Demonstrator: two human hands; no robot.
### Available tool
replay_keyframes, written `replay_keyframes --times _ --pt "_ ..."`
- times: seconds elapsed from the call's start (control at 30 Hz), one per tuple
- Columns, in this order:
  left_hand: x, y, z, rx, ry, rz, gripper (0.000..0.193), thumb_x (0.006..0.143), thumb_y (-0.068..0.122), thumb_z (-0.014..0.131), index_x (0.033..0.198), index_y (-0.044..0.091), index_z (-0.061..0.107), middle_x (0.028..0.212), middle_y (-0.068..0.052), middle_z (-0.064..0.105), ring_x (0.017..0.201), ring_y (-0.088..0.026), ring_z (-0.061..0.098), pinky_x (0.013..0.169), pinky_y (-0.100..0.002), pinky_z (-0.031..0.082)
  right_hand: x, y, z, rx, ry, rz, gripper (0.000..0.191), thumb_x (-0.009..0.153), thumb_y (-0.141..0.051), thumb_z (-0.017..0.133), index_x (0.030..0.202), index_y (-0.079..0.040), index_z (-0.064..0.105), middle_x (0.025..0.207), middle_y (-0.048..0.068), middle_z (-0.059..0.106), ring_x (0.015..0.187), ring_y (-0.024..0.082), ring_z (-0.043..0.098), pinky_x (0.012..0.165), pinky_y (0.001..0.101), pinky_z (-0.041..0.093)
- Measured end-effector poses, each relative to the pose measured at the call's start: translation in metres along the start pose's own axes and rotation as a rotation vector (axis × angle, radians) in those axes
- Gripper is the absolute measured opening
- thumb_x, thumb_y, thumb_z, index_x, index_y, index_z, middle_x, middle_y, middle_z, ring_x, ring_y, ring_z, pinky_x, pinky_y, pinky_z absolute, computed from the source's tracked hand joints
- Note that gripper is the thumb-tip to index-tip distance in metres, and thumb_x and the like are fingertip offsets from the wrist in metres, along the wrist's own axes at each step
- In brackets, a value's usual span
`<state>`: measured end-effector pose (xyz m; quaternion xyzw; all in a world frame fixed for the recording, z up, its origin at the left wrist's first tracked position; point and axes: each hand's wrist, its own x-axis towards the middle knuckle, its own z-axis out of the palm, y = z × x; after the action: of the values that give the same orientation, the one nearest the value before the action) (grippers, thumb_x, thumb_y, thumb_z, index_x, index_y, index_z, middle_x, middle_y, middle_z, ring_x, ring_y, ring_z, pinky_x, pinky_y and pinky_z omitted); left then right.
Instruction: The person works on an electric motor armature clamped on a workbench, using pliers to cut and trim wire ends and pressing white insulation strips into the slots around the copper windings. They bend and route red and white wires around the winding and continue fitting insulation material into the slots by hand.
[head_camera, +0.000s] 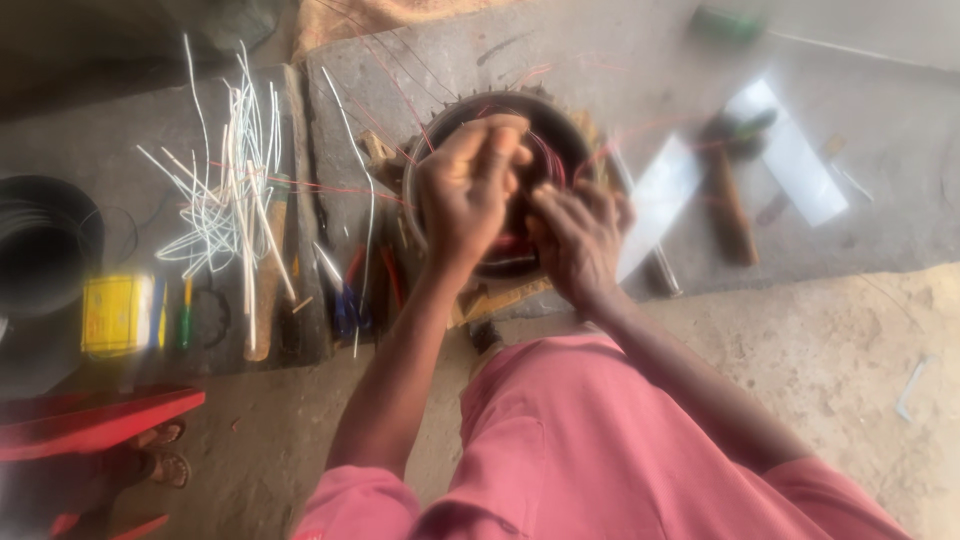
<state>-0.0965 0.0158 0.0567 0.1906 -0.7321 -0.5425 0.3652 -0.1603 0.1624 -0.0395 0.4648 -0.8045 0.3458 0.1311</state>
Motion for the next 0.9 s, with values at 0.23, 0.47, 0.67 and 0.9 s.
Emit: replay_keyframes --times 0.23,0.47,0.67,0.9 --pt "-0.039 -0.036 0.002 0.186 -0.084 0.155 0.014 0.106 0.017 0.065 0.108 0.006 0.072 0.096 -0.009 0.076 0.081 -0.014 0.075 0.068 -0.026 0.065 -0.006 0.011 0.011 0.054 -0.045 -0.003 0.01 0.102 -0.018 0.066 0.106 -0.015 0.076 0.114 0.003 0.077 0.121 0.022 0.061 0.113 0.0498 0.031" --pt "-0.069 -0.051 0.022 0.491 -0.006 0.403 0.012 0.101 0.015 0.07 0.11 0.007 0.072 0.099 -0.009 0.076 0.086 -0.016 0.075 0.074 -0.028 0.066 -0.018 0.041 0.046 0.044 -0.184 0.083 0.024 0.106 -0.027 0.057 0.113 -0.004 0.059 0.114 0.016 0.059 0.111 0.025 0.053 0.096 0.0454 0.041" --pt "-0.073 0.009 -0.012 0.377 0.108 0.396 0.017 0.096 0.018 0.074 0.11 0.007 0.073 0.096 -0.008 0.077 0.081 -0.014 0.074 0.07 -0.026 0.064 -0.023 0.052 0.042 -0.025 -0.152 0.044 0.03 0.118 -0.034 0.058 0.1 -0.009 0.06 0.108 0.009 0.059 0.109 0.024 0.049 0.101 0.0426 0.039" --pt "-0.085 -0.005 -0.143 0.253 0.337 0.332 0.017 0.108 0.02 0.064 0.121 0.011 0.069 0.112 -0.007 0.076 0.092 -0.013 0.078 0.074 -0.025 0.07 -0.022 0.043 0.036 -0.206 -0.009 -0.148 0.019 0.111 -0.023 0.059 0.1 -0.021 0.074 0.105 -0.01 0.076 0.108 0.014 0.051 0.106 0.0354 0.031"
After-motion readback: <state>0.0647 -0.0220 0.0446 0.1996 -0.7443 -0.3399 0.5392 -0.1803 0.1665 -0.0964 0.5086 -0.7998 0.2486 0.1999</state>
